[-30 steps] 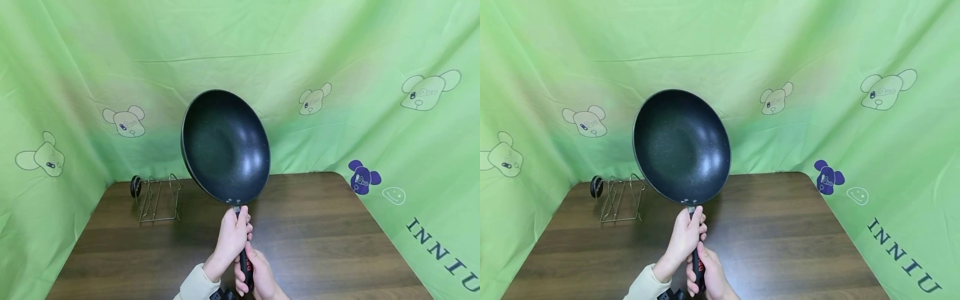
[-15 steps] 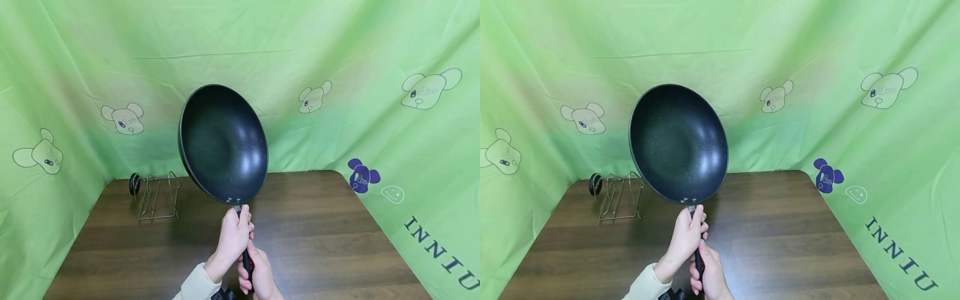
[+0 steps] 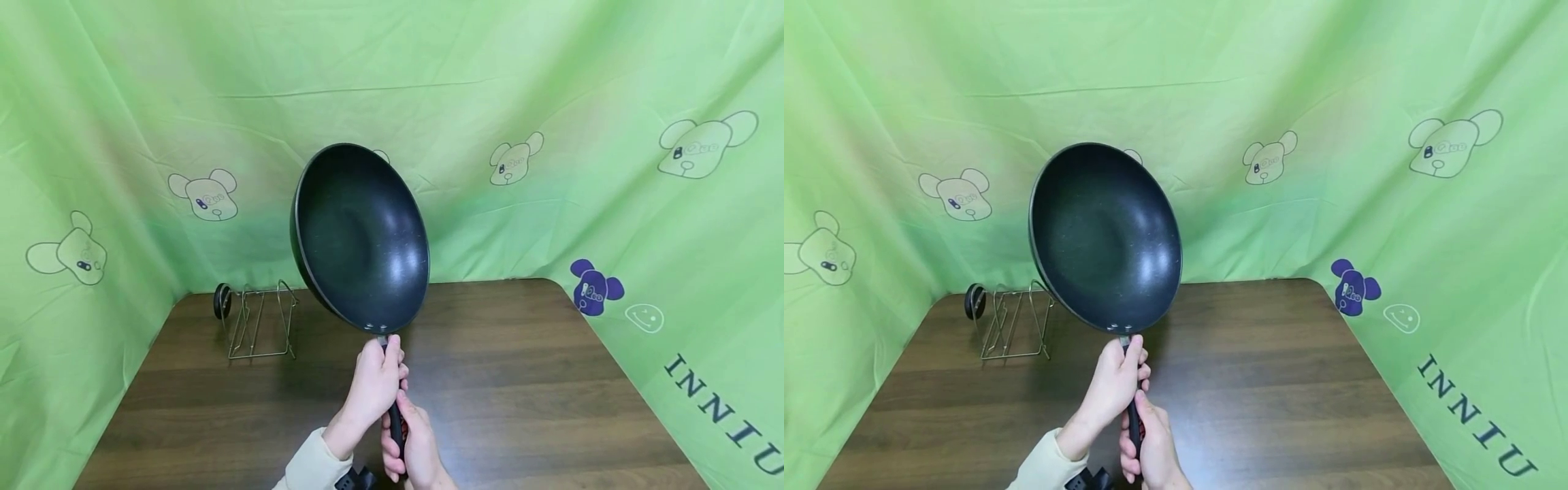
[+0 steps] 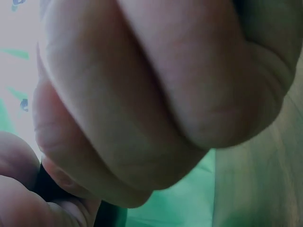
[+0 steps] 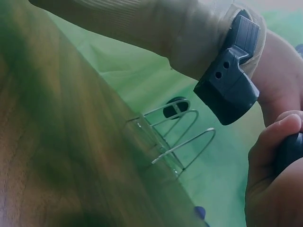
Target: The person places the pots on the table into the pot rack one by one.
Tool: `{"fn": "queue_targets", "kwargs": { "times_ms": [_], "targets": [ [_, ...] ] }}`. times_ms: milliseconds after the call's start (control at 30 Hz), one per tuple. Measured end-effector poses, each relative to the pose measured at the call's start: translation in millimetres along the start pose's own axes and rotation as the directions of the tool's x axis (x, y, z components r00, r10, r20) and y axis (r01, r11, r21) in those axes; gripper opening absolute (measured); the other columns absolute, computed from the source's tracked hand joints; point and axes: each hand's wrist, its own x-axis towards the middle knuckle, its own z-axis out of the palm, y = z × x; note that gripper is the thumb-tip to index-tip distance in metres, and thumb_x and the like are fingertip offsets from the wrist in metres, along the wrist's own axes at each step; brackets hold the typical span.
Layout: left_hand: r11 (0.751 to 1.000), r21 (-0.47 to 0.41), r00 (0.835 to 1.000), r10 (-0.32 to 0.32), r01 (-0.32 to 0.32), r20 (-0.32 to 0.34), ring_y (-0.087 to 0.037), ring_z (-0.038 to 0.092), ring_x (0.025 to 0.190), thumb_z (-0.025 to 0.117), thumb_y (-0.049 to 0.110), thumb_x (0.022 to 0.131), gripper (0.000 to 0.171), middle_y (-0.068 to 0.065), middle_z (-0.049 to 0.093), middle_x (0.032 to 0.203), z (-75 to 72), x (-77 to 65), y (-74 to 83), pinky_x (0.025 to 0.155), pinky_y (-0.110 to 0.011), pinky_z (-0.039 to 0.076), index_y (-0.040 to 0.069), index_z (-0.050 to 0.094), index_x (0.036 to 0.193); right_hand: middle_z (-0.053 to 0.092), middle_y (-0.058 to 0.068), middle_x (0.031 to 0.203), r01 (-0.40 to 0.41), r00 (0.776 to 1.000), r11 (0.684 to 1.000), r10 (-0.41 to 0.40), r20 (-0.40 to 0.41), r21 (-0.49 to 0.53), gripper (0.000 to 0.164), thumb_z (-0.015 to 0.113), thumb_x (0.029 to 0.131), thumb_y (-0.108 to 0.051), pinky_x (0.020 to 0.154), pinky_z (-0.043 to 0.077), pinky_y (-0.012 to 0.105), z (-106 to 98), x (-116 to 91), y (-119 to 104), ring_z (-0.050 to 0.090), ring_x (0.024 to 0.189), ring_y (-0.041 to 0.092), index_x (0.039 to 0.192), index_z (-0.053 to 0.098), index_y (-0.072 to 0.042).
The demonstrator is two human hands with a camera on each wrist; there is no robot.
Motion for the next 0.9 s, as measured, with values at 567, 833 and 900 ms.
{"fn": "queue_targets", "kwargs": {
  "times_ms": [567,833,900],
  "targets": [
    [0.993,0.115,1.0,-0.01,0.012,-0.021,-0.015,0.056,0.045,0.042,0.023,0.104,0.036,-0.003,0.051,0.056,-13.1,3.8,-2.3,0.049,-0.03,0.051,0.002,0.05,0.075,0.037,-0.007,0.048,-0.088,0.996,0.995,0.088,-0.011,0.047,0.046,0.03,0.101,-0.05,0.033,0.032,0.021,8,13,9,0.034,0.033,0.002,0.078,0.045,-0.014],
    [0.986,0.168,1.0,0.008,-0.007,-0.004,-0.015,0.055,0.047,0.044,0.016,0.103,0.023,-0.003,0.051,0.059,-19.2,2.0,-3.5,0.05,-0.029,0.05,0.004,0.05,0.084,0.036,-0.008,0.049,-0.146,0.989,0.986,0.145,0.017,0.081,0.047,0.025,0.101,-0.052,0.034,0.033,0.021,10,17,15,0.033,0.033,0.002,0.079,0.044,-0.015],
    [0.983,0.183,1.0,0.005,-0.003,-0.009,-0.014,0.055,0.046,0.043,0.015,0.103,0.021,-0.002,0.052,0.058,-20.6,1.6,-4.3,0.05,-0.029,0.05,0.003,0.05,0.087,0.036,-0.008,0.048,-0.155,0.988,0.984,0.154,0.025,0.085,0.047,0.025,0.101,-0.052,0.034,0.033,0.02,10,17,16,0.033,0.033,0.002,0.079,0.044,-0.015]
  ]
}}
